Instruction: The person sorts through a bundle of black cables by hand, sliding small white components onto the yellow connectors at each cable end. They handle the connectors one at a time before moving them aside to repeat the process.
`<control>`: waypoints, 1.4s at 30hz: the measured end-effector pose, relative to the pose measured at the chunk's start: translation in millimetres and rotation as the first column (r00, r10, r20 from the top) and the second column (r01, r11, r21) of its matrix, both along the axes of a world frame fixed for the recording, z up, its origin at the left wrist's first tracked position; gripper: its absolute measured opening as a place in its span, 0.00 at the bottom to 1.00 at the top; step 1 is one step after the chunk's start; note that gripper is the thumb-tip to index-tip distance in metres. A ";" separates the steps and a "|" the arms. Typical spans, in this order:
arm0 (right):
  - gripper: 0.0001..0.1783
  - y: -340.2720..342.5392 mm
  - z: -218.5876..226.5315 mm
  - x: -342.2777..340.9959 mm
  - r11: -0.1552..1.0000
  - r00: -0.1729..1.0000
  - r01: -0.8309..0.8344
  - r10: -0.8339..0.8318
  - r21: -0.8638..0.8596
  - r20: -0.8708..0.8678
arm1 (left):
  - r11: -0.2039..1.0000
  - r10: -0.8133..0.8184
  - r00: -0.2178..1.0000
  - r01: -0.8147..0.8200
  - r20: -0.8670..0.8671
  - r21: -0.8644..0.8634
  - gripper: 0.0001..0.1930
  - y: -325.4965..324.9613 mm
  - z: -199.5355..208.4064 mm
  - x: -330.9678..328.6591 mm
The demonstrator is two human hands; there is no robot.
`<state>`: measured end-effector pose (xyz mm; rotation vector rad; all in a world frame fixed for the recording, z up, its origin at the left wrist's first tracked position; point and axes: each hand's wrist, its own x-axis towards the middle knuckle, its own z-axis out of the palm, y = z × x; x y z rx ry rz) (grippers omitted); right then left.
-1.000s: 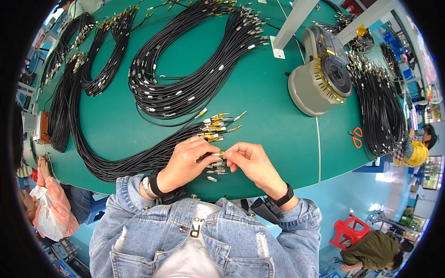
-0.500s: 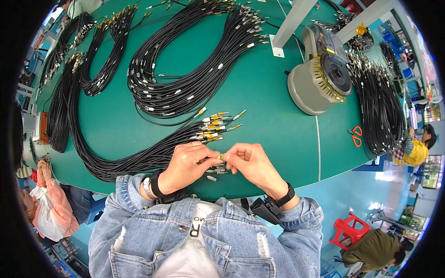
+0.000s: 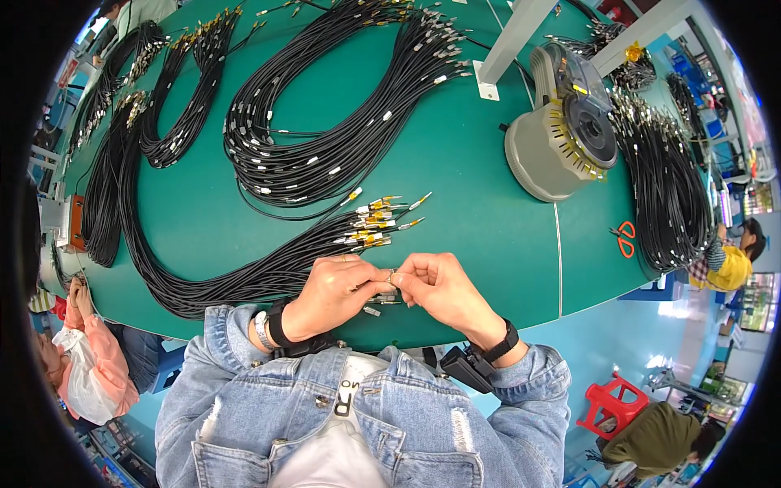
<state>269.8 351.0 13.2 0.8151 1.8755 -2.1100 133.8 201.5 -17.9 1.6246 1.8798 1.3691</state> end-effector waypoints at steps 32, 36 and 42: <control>0.08 -16.5 -15.9 -26.8 0.987 0.983 0.099 -0.116 -0.126 -0.139 | 0.987 0.161 0.891 -0.153 -0.424 0.053 0.10 -24.4 2.5 -30.1; 0.09 -9.7 -11.0 -22.0 0.993 0.992 0.069 -0.078 -0.095 -0.095 | 0.984 0.177 0.891 -0.154 -0.418 0.088 0.10 -23.3 2.9 -28.2; 0.08 -13.2 -8.7 -21.6 0.996 0.992 0.075 -0.079 -0.047 -0.103 | 0.988 0.145 0.921 -0.117 -0.362 0.098 0.09 -19.2 0.2 -23.2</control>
